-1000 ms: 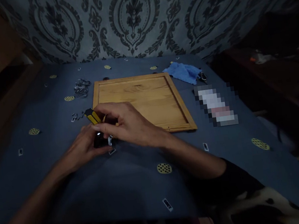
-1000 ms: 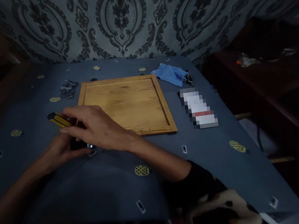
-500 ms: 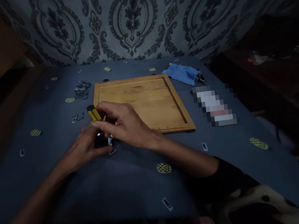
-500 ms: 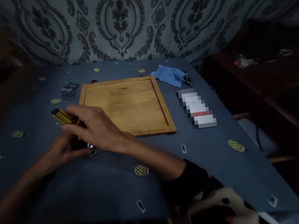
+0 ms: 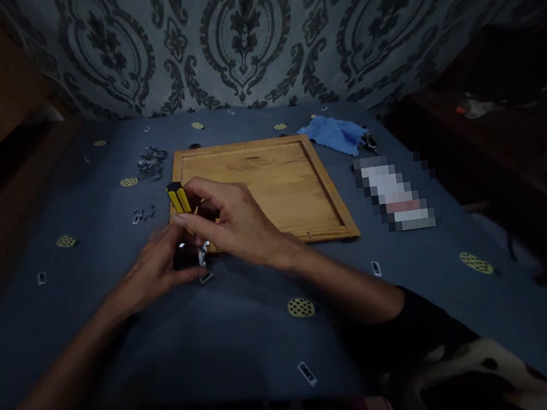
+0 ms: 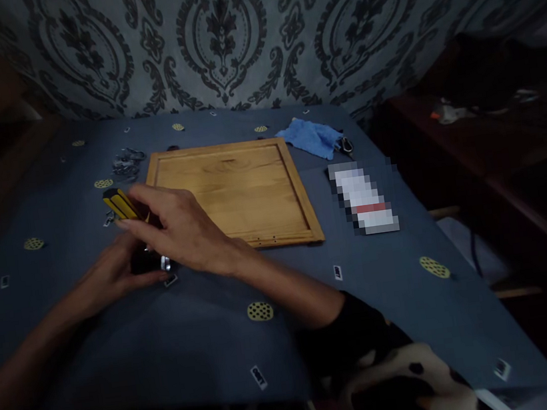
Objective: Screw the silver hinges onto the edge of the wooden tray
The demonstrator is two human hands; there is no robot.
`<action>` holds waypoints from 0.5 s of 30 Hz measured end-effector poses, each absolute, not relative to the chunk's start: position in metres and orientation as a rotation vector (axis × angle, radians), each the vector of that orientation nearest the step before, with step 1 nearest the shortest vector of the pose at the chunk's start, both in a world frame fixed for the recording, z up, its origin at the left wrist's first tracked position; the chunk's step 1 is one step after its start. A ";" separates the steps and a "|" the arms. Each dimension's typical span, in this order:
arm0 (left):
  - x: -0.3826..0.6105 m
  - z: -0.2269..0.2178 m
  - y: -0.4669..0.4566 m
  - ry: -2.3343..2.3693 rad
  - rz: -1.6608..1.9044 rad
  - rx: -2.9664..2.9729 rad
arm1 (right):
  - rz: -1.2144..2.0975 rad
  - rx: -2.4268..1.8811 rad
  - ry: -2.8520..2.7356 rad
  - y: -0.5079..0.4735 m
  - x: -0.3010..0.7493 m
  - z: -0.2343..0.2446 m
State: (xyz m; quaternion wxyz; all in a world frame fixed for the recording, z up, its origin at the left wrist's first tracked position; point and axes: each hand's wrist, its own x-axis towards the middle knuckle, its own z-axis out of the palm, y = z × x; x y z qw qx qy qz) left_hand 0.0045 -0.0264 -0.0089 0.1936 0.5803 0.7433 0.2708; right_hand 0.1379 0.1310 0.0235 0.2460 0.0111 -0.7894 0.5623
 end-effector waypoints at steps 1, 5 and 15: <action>0.004 -0.010 -0.026 2.084 0.766 1.634 | 1.532 0.029 -2.156 0.131 0.138 0.023; 0.004 -0.013 -0.027 2.078 0.795 1.662 | 1.508 0.030 -2.178 0.131 0.137 0.022; 0.000 -0.019 -0.029 2.099 0.773 1.699 | 1.514 0.132 -2.252 0.136 0.140 0.027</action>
